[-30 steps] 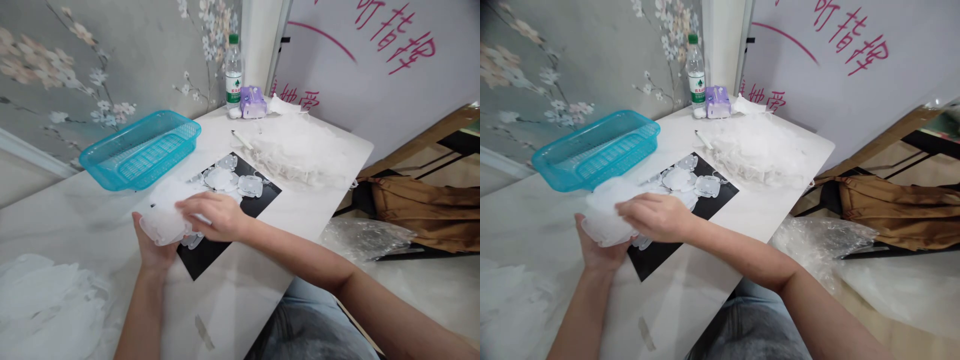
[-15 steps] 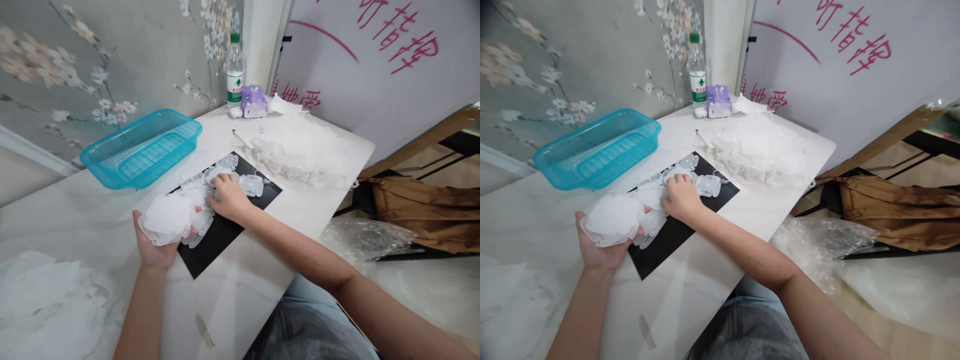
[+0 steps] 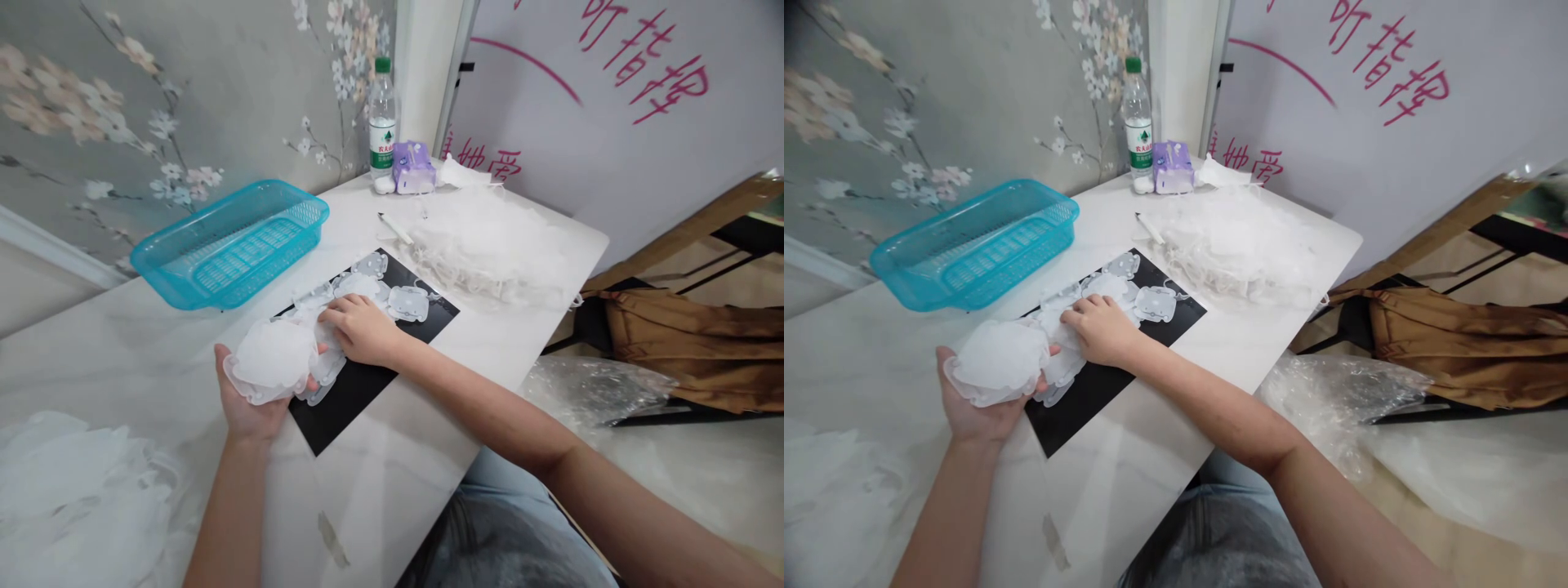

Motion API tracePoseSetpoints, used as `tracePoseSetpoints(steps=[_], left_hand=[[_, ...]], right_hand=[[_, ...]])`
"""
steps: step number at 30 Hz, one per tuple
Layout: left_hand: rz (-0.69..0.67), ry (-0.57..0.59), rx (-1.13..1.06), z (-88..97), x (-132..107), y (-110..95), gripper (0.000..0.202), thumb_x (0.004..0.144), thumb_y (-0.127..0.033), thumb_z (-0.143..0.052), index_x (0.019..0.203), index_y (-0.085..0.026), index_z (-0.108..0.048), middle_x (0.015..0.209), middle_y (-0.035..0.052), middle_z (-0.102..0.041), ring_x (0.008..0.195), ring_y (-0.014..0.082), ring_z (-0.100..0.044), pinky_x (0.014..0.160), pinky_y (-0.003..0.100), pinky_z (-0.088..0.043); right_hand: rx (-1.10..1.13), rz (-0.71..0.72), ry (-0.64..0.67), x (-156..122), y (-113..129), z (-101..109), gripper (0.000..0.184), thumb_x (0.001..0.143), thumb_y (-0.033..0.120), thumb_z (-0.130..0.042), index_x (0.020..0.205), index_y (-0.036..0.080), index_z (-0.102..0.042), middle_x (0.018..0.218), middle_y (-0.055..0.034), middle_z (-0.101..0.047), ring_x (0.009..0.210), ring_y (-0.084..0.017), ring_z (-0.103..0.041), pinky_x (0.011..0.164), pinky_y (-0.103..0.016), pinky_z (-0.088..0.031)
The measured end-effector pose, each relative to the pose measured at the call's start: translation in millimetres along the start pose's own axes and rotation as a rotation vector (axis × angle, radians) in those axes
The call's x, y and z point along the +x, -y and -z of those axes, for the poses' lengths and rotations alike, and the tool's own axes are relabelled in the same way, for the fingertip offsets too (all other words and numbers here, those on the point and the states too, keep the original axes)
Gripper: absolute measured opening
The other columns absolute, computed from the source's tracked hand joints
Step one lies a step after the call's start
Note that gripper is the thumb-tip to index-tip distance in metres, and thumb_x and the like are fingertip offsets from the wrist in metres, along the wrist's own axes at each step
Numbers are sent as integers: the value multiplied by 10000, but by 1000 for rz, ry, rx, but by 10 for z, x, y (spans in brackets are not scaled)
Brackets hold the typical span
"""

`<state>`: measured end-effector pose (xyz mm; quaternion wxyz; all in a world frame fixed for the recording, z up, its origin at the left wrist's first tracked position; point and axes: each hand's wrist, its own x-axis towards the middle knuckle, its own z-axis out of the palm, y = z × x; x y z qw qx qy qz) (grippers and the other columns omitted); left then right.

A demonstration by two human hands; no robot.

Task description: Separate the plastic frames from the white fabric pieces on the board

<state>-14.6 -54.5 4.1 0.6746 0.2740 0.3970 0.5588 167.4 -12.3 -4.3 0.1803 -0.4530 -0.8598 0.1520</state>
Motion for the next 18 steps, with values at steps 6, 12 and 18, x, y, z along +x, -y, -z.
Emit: tracePoseSetpoints(steps=[6, 12, 18], left_hand=[[15, 42, 20, 14, -6, -9, 645, 803, -704, -447, 996, -153, -722, 981, 127, -731, 763, 334, -704, 393, 314, -503], [-28, 86, 41, 73, 23, 14, 690, 670, -736, -609, 1015, -149, -724, 990, 137, -727, 764, 347, -701, 384, 324, -512], [-13, 41, 35, 21, 5, 10, 703, 613, -733, -664, 1053, -187, -717, 998, 115, -729, 742, 336, -701, 381, 322, -509]], right_hand=[[13, -28, 16, 33, 2, 4, 211, 931, 171, -432, 996, 153, -632, 1087, -112, -639, 1040, -248, -507, 898, -383, -402], [26, -75, -20, 47, 21, -62, 186, 921, 108, -414, 987, 127, -587, 1104, -137, -615, 1038, -231, -502, 924, -358, -406], [126, -38, 4, 39, -16, -80, 196, 835, 86, -463, 1008, 123, -547, 1010, -117, -617, 975, -229, -516, 951, -354, -395]])
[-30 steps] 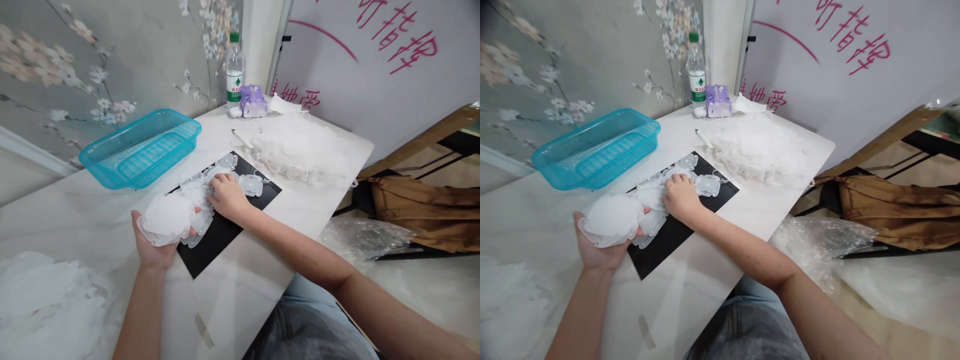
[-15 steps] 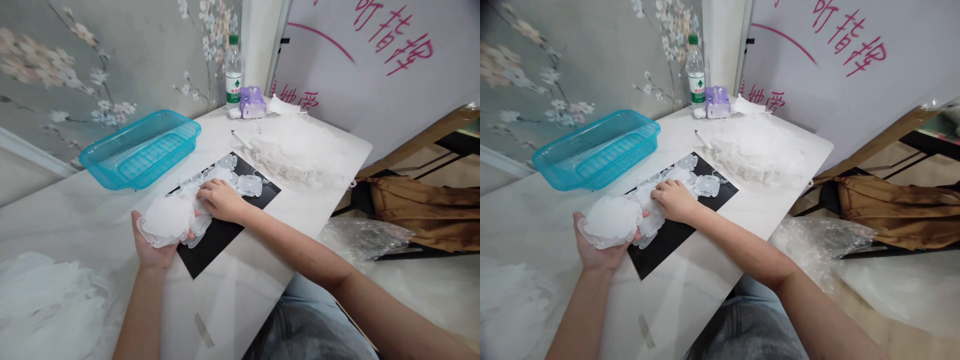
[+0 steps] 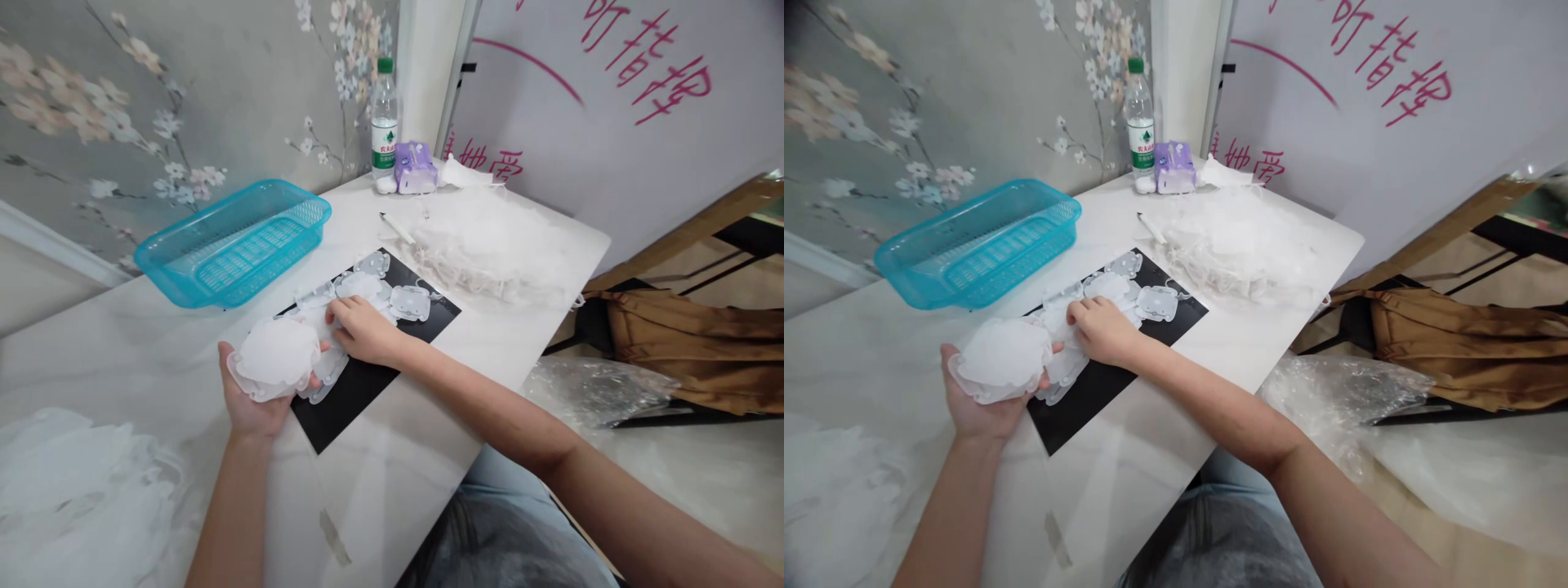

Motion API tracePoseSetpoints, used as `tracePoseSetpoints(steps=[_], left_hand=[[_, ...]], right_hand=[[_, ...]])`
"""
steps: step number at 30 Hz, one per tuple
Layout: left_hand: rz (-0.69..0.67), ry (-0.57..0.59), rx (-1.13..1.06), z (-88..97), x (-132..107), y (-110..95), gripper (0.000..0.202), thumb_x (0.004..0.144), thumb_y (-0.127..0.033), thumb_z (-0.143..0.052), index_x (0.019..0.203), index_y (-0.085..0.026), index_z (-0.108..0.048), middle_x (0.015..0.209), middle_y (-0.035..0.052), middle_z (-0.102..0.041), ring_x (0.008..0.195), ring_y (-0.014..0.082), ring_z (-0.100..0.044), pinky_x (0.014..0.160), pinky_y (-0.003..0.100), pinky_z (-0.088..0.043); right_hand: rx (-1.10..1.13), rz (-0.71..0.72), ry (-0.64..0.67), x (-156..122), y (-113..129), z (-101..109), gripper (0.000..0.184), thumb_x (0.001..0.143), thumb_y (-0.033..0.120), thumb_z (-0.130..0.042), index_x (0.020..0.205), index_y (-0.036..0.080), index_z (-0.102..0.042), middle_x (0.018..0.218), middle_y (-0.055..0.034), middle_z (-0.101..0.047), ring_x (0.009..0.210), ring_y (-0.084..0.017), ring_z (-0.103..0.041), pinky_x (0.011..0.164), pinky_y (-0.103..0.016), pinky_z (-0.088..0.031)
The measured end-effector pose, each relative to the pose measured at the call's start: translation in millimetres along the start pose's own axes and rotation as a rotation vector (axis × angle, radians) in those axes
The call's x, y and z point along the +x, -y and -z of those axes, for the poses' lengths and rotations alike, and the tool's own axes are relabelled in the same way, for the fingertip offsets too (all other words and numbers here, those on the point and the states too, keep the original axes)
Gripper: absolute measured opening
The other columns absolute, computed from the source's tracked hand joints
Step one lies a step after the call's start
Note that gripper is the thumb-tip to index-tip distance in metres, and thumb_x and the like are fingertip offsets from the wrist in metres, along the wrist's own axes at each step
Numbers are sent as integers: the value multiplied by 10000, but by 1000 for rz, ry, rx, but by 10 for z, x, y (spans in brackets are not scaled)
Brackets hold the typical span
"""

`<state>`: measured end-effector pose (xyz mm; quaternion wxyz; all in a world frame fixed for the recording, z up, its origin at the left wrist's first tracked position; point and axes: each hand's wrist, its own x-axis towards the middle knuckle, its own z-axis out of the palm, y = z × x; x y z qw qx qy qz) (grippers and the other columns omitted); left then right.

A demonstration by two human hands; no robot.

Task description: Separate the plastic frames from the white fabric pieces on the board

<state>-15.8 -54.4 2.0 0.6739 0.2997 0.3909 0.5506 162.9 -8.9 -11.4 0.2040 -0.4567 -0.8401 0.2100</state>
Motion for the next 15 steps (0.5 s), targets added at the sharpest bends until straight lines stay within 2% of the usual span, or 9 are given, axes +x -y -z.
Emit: tracePoseSetpoints(steps=[3, 7, 11, 13, 15], left_hand=[[-2, -11, 2, -5, 1, -2, 723, 606, -742, -658, 1076, -195, -709, 1016, 123, -724, 775, 348, -697, 379, 309, -495], [8, 4, 16, 12, 7, 1, 724, 658, -744, -607, 1091, -171, -703, 1049, 152, -710, 812, 365, -693, 396, 329, -507], [-7, -5, 18, -2, 2, 1, 724, 638, -737, -636, 1097, -181, -700, 1041, 138, -715, 742, 337, -698, 388, 323, -509], [-13, -5, 26, -7, 3, 7, 751, 640, -749, -624, 1127, -180, -686, 1076, 146, -707, 742, 335, -698, 392, 328, -515], [-17, -4, 29, 2, 12, 17, 762, 666, -748, -598, 1156, -169, -669, 1092, 157, -700, 748, 339, -698, 393, 336, -516]], right_hand=[[116, -26, -76, -2, -18, 9, 289, 738, 43, -478, 1006, 139, -525, 999, -96, -594, 940, -208, -524, 887, -326, -422], [412, -149, -288, 4, -24, 37, 374, 700, 85, -517, 1067, 148, -492, 864, -14, -560, 800, -150, -536, 776, -278, -444], [676, -339, -444, 24, -43, 91, 111, 724, 240, -603, 798, 170, -555, 685, 38, -518, 632, -108, -484, 641, -248, -425], [804, -383, -486, 25, -47, 114, 184, 760, 345, -609, 734, 167, -573, 655, 26, -540, 614, -109, -501, 606, -247, -427], [866, -380, -577, 10, -23, 130, 257, 811, 410, -570, 772, 160, -612, 669, 2, -596, 625, -124, -547, 607, -256, -449]])
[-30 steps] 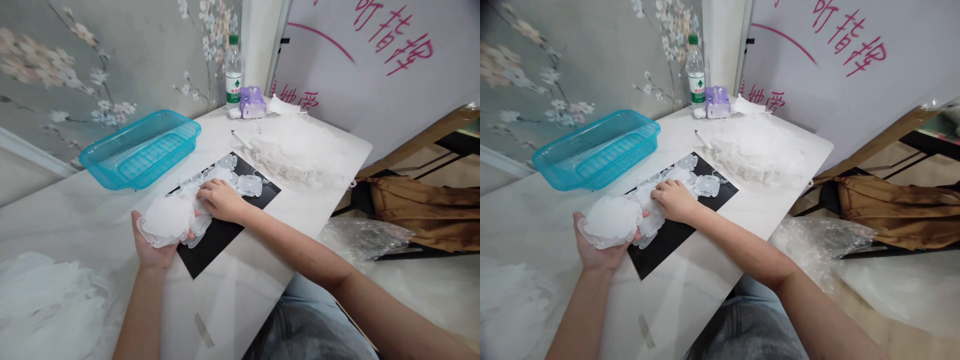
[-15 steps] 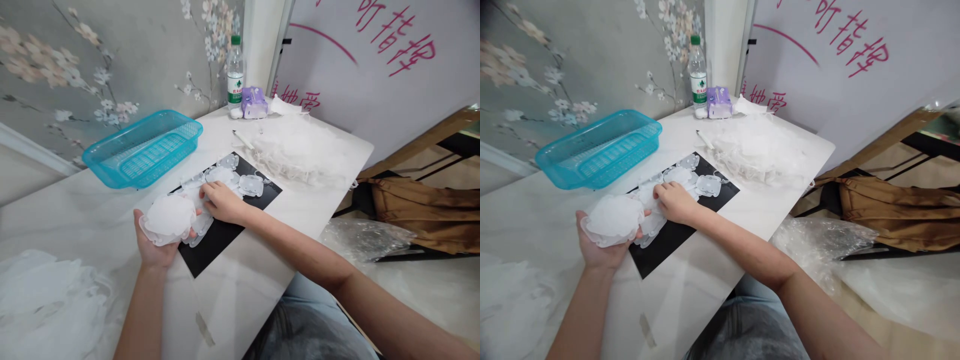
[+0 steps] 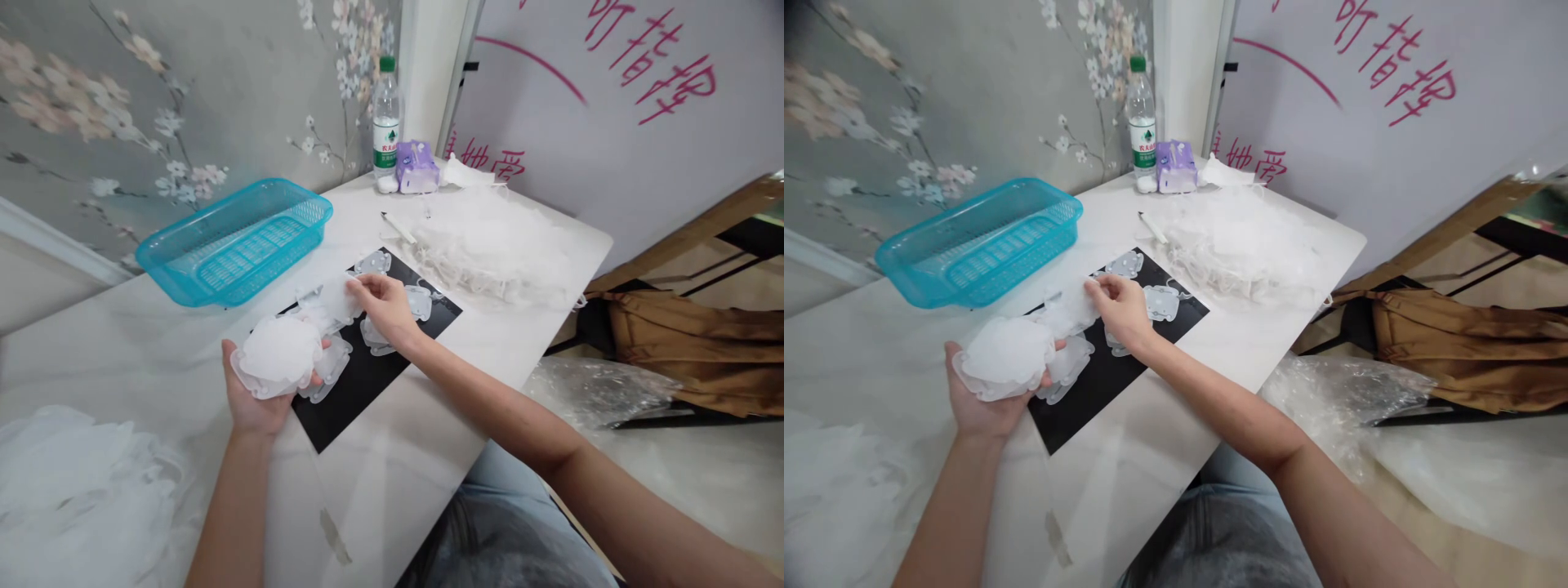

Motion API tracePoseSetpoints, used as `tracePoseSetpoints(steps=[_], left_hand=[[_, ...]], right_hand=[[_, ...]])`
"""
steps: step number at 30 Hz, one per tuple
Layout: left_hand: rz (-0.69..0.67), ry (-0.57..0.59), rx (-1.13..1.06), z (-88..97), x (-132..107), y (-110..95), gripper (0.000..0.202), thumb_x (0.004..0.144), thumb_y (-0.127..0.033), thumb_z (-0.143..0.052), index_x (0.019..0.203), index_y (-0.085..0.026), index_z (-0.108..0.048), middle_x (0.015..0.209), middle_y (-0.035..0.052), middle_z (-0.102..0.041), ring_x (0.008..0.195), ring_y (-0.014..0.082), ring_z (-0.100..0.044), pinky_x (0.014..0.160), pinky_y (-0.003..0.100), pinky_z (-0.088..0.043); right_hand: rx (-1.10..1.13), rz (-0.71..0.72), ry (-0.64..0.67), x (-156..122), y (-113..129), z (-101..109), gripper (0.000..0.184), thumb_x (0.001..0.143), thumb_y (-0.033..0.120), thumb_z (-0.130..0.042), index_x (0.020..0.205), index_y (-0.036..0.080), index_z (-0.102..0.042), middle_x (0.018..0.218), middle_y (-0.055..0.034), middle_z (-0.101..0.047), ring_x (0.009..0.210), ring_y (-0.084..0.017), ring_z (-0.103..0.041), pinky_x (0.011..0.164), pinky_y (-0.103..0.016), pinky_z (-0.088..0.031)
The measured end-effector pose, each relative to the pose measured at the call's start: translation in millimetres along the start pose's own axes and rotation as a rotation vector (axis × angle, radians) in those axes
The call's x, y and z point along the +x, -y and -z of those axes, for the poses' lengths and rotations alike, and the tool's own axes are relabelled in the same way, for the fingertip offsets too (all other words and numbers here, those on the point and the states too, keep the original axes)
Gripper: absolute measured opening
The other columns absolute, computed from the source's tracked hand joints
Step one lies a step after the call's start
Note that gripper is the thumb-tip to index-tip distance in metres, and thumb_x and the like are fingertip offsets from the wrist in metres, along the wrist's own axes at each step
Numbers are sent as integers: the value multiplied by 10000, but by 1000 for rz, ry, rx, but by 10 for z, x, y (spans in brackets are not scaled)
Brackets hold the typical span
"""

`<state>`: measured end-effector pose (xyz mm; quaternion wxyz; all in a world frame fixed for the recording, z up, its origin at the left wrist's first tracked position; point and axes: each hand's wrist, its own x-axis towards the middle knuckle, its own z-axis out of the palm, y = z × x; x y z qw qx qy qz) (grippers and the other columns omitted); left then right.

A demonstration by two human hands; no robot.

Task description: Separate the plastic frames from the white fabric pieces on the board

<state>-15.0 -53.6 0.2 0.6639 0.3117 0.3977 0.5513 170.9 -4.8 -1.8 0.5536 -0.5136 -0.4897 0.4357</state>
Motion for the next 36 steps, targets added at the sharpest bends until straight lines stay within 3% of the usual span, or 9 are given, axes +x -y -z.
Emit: tracePoseSetpoints(steps=[4, 8, 10, 13, 16, 20, 26, 31, 36], left_hand=[[60, -37, -65, 21, 22, 13, 708, 789, -713, -466, 1159, -140, -658, 991, 151, -721, 700, 306, -693, 378, 309, -489], [76, -241, -225, -23, 18, -9, 566, 964, -534, -253, 1200, -187, -632, 904, 71, -741, 707, 204, -690, 531, 268, -550], [91, -295, -261, -50, 8, -23, 557, 982, -505, -213, 1203, -205, -626, 901, 46, -745, 710, 184, -688, 570, 259, -562], [102, -255, -236, -54, 1, -29, 603, 975, -532, -173, 1206, -206, -625, 889, 52, -744, 624, 201, -674, 477, 289, -546], [90, -127, -179, -18, 8, -20, 661, 935, -603, -215, 1228, -167, -616, 978, 120, -728, 679, 292, -694, 383, 340, -517], [47, -26, -113, 24, 15, -2, 674, 777, -691, -504, 1143, -148, -660, 1013, 156, -710, 801, 373, -696, 362, 339, -514], [30, -105, -149, 6, 14, 11, 609, 803, -662, -490, 1114, -168, -667, 987, 132, -712, 844, 336, -692, 384, 289, -516], [69, -59, -119, 8, 17, -4, 659, 844, -681, -370, 1052, -143, -689, 919, 148, -718, 877, 361, -687, 386, 301, -516], [62, -84, -110, 8, 12, -7, 635, 820, -682, -419, 1015, -147, -699, 948, 145, -718, 873, 351, -692, 376, 291, -512]], right_hand=[[-115, 388, -70, -146, 74, -49, 329, 940, 391, -430, 905, 170, -670, 895, -63, -716, 836, -164, -656, 769, -293, -509], [-492, 952, 479, -292, 96, -130, 362, 970, 412, -416, 971, 172, -687, 1129, -92, -704, 1126, -188, -606, 1018, -357, -433], [-582, 1055, 582, -306, 90, -141, 389, 961, 438, -435, 1025, 138, -675, 1191, -123, -678, 1160, -203, -583, 1042, -375, -412], [-561, 973, 435, -253, 96, -98, 363, 981, 368, -399, 1058, 116, -648, 1215, -153, -655, 1115, -198, -585, 993, -365, -438], [-606, 704, 241, -163, 98, -34, 315, 980, 275, -381, 934, 133, -659, 1076, -141, -692, 993, -207, -598, 918, -373, -452], [-815, 355, 379, -93, 31, -17, 270, 911, 305, -527, 762, 129, -667, 882, -117, -698, 898, -233, -575, 839, -366, -446], [-867, 389, 582, -170, -9, -111, 236, 887, 318, -568, 903, 108, -673, 935, -113, -666, 895, -214, -542, 848, -342, -427], [-913, 396, 573, -256, 25, -161, 344, 914, 285, -512, 1144, 46, -601, 1129, -165, -618, 1028, -256, -518, 934, -377, -415], [-963, 366, 627, -215, 17, -134, 300, 927, 270, -495, 1086, 47, -617, 1113, -167, -633, 1036, -261, -532, 930, -383, -425]])
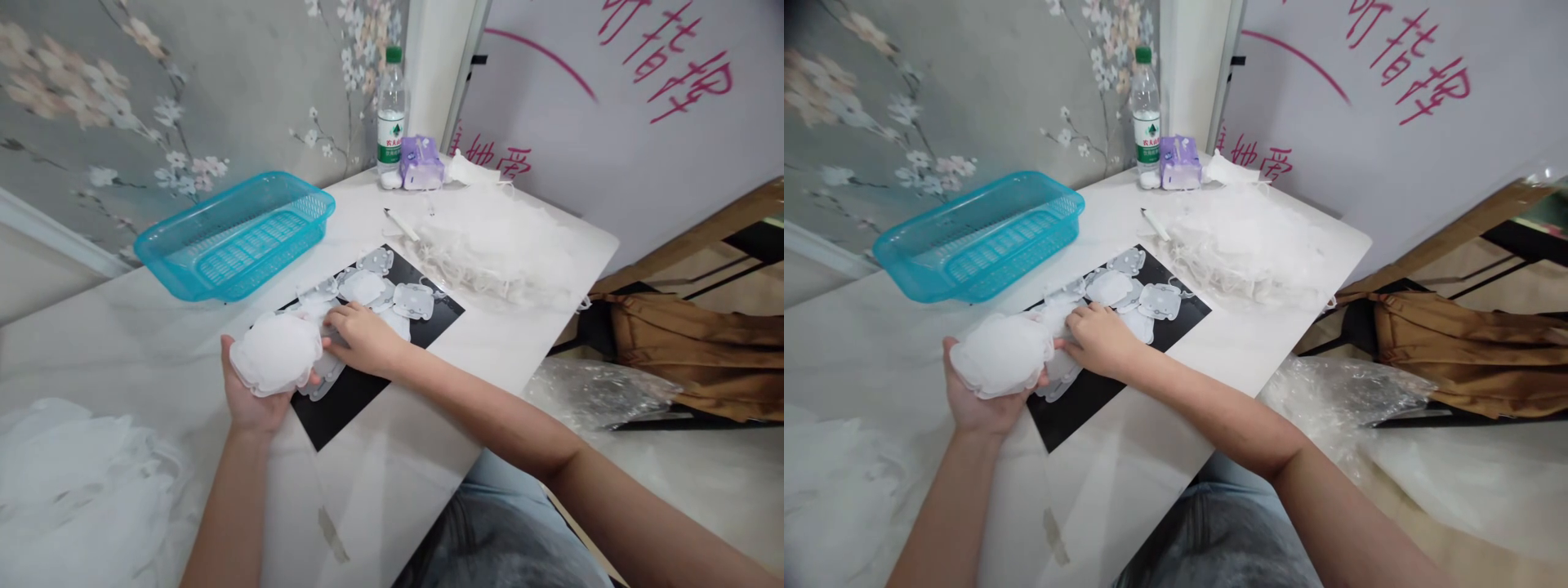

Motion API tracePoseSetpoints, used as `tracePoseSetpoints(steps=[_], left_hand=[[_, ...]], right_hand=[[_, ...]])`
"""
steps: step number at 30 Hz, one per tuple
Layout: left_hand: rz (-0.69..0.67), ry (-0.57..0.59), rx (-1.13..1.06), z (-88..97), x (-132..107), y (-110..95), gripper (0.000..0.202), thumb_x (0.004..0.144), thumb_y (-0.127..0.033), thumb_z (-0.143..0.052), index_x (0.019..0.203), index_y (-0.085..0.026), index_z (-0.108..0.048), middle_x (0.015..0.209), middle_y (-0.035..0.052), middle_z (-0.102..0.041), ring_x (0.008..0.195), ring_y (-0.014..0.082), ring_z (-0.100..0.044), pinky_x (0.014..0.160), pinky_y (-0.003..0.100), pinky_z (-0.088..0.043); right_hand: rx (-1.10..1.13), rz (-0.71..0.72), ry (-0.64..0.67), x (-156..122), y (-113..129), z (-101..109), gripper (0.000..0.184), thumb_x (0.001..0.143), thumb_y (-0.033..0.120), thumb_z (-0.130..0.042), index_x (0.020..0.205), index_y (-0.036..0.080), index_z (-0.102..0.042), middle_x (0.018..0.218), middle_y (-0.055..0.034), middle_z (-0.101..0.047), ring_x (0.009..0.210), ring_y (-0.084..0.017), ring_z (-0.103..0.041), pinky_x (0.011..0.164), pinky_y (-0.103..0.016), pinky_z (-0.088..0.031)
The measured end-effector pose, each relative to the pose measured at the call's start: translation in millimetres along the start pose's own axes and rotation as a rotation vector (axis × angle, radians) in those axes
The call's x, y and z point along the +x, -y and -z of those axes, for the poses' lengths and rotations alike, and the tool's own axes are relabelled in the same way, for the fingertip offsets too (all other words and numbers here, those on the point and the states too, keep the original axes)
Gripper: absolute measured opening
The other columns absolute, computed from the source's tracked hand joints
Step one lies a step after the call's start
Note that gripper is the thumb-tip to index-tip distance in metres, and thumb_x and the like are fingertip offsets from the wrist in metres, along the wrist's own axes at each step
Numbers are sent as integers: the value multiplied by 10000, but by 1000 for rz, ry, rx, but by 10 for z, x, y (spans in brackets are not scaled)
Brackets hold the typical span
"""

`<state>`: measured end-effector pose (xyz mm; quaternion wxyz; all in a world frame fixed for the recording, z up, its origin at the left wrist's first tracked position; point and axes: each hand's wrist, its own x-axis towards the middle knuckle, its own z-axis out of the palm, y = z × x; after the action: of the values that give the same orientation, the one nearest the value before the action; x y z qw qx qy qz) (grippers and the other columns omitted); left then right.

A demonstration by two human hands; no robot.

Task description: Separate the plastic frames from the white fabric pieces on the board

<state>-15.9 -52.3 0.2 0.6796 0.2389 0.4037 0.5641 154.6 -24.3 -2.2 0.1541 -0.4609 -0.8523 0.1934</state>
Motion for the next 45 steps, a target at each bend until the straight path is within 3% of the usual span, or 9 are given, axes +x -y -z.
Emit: tracePoseSetpoints(steps=[4, 9, 12, 16, 20, 23, 29, 37, 45], left_hand=[[-7, 42, 40, -12, -9, 5, 641, 759, -697, -513, 991, -130, -704, 976, 150, -715, 903, 375, -681, 373, 300, -516], [-20, 59, 47, -1, -13, 12, 626, 720, -705, -561, 1000, -163, -704, 1002, 127, -713, 923, 372, -678, 391, 288, -522], [-8, 66, 39, 14, -9, 11, 622, 751, -695, -527, 1041, -171, -696, 1023, 136, -706, 941, 384, -671, 395, 298, -522], [-29, 108, 41, 32, -5, 8, 625, 754, -682, -546, 1113, -187, -680, 1099, 139, -693, 900, 387, -679, 397, 323, -523], [-40, 99, 25, 44, 1, 7, 675, 707, -680, -612, 1158, -179, -658, 1089, 142, -696, 779, 361, -696, 377, 344, -516], [-33, 92, 18, 46, 9, 5, 688, 705, -680, -612, 1185, -189, -643, 1059, 142, -704, 767, 350, -700, 386, 340, -522], [-60, 127, 47, 42, 3, 1, 615, 753, -667, -574, 1126, -187, -670, 1101, 135, -694, 792, 368, -700, 383, 336, -520], [-40, 98, 24, 53, 18, 15, 632, 811, -657, -486, 1217, -194, -630, 1110, 145, -692, 797, 362, -701, 390, 353, -534], [-10, 16, 1, -27, -13, -20, 668, 944, -566, -158, 1127, -164, -658, 942, 118, -728, 678, 322, -697, 367, 353, -513]], right_hand=[[-25, -10, 23, 20, -27, 36, 248, 950, 177, -408, 1014, 90, -632, 1066, -131, -651, 987, -235, -553, 874, -361, -446], [-36, -62, -38, 26, -5, 2, 227, 908, 212, -508, 1081, 94, -597, 1113, -156, -622, 1034, -266, -521, 836, -374, -469], [20, -103, -91, 39, -20, -33, 198, 937, 206, -446, 997, 121, -615, 1059, -151, -640, 1004, -257, -541, 833, -376, -460], [490, -308, -286, 83, -94, 2, 219, 948, 242, -397, 846, 173, -579, 815, -40, -628, 788, -168, -588, 734, -301, -457], [1154, -546, -319, 111, -162, 142, 206, 909, 265, -430, 744, 185, -525, 635, 33, -533, 554, -88, -534, 555, -214, -421], [1337, -581, -370, 91, -172, 227, 195, 875, 254, -482, 703, 183, -540, 615, 35, -534, 514, -70, -513, 528, -201, -406], [1423, -549, -342, 58, -151, 256, 226, 867, 246, -508, 658, 173, -551, 585, 41, -520, 485, -53, -501, 519, -194, -417], [1404, -475, -279, 45, -109, 306, 226, 863, 256, -503, 660, 168, -551, 573, 38, -536, 482, -53, -498, 507, -181, -419], [1485, -181, -246, -1, -37, 280, 271, 819, 453, -592, 770, 186, -588, 653, 49, -515, 524, -55, -471, 514, -185, -471]])
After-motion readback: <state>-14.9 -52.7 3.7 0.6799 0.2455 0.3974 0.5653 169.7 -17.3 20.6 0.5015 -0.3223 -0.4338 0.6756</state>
